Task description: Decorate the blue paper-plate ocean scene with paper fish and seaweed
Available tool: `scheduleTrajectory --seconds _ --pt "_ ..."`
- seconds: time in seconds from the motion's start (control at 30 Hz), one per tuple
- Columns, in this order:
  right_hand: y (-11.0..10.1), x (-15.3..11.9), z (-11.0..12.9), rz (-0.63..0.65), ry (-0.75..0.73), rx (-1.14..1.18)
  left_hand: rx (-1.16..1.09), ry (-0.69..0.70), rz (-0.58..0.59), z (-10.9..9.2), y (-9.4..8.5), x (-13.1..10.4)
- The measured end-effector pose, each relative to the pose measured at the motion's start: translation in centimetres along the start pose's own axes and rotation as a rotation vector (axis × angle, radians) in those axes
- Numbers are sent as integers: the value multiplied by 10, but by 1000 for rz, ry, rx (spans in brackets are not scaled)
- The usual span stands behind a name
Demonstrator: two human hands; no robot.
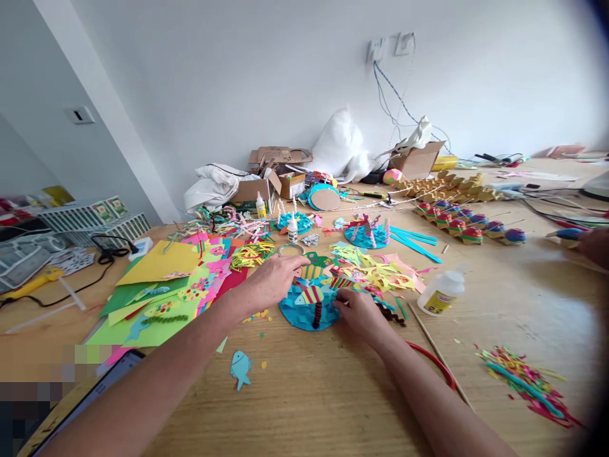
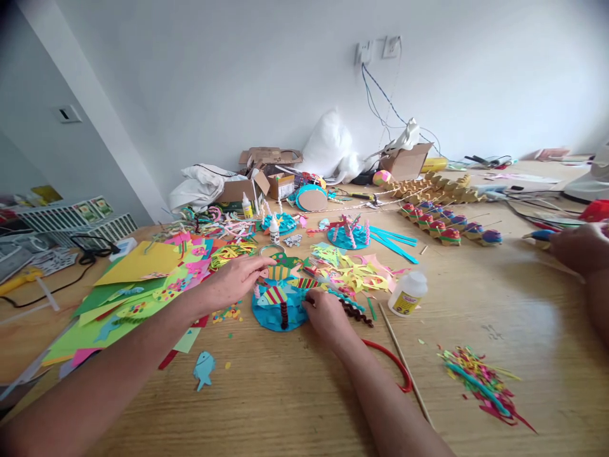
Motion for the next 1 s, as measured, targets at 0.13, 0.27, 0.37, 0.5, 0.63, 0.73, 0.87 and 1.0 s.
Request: scheduleTrajectory --seconds 0.13,0.27,0.37,0.5,0.63,0.73,0.87,1.0 --pt "-1 -1 1 3 7 -7 -23 -17 3 2 -2 -1" --pt "0 0 0 7 0 -12 -31 -5 -9 0 -5 -3" --pt "0 2 -1 10 -10 -10 -22 -5 -34 -1 -6 -5" --pt "2 2 -2 8 -20 -9 28 -14 -58 1 -5 -4" --pt "2 2 -2 6 -23 -13 58 -26 -59 3 -1 -2" --pt "2 2 -2 7 -26 -13 48 -17 -66 3 4 -1" --pt "2 2 -2 2 -21 -12 63 -8 -103 3 10 1" --pt "1 1 -1 -5 -16 -10 87 9 -123 3 14 3"
Point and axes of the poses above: each hand's wrist, its own x-axis towards the middle knuckle, its own y-axis out of the palm, z = x × y, the point moved 3 cm from there along x, towards the middle knuckle, and after that the axes turned 14 degrees about z, right-handed, at the moved point
